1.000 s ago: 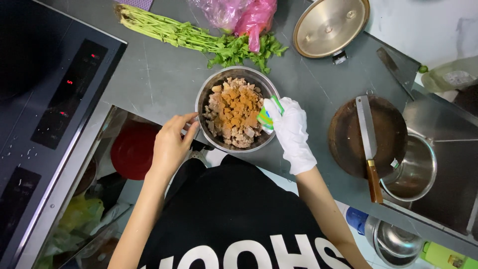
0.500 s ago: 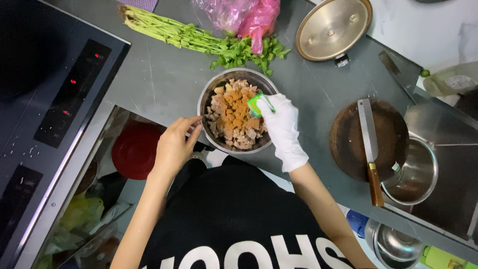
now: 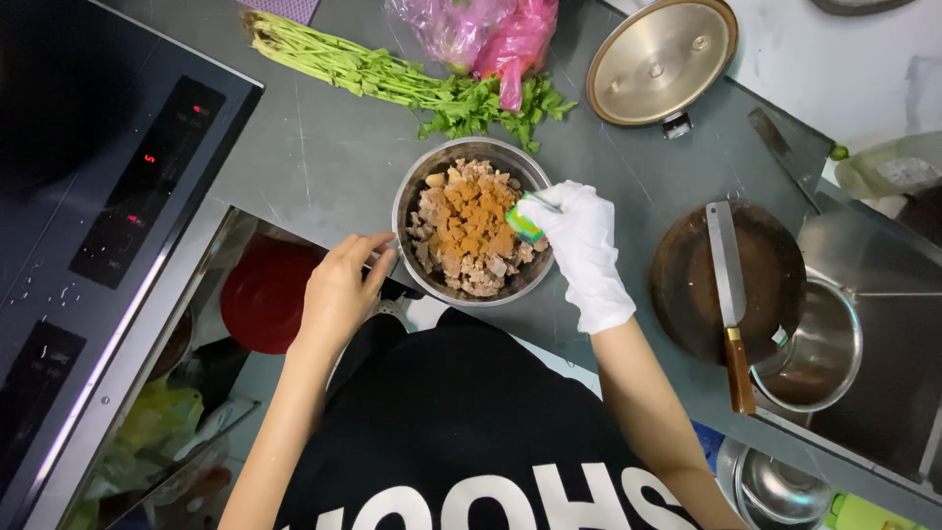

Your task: The person adds liquid seasoning from a bottle and scoops seasoning from a yellow container into a pot of chopped tomatoes and garlic on an induction stove, then stirs the pot with chopsticks and adjusts the stove settings. They then sprinkle seasoning powder from a small packet over a bowl of cooked meat pieces.

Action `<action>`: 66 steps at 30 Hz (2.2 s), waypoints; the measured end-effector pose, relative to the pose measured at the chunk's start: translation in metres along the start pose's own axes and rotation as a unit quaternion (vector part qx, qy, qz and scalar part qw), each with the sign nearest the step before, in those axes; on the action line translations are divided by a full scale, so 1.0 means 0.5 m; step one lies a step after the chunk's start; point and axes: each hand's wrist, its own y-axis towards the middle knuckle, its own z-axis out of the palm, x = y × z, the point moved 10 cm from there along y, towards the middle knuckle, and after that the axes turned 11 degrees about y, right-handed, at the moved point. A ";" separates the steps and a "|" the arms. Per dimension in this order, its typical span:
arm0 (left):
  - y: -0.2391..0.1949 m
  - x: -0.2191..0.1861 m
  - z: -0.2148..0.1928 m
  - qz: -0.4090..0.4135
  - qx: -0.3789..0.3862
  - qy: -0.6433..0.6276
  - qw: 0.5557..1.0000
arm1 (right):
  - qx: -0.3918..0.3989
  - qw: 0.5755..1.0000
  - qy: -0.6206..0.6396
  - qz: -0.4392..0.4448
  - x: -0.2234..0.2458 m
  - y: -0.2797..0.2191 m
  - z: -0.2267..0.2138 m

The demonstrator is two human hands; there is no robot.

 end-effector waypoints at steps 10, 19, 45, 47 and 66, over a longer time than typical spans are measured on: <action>0.004 0.002 0.005 0.009 0.003 -0.003 1.000 | 0.023 0.998 0.056 -0.020 -0.003 -0.035 0.011; 0.002 0.008 0.015 0.001 0.023 0.007 1.000 | 0.009 1.000 0.006 0.022 0.011 -0.052 -0.003; -0.009 0.022 0.003 -0.004 0.011 0.029 1.000 | 0.121 0.978 -0.133 -0.107 0.059 0.028 0.170; -0.011 0.021 0.000 -0.005 0.009 0.031 0.999 | 0.116 0.971 -0.110 -0.179 0.091 0.041 0.177; -0.026 0.043 -0.008 -0.020 0.012 0.016 1.000 | -0.019 0.990 -0.113 -0.078 0.026 0.082 -0.027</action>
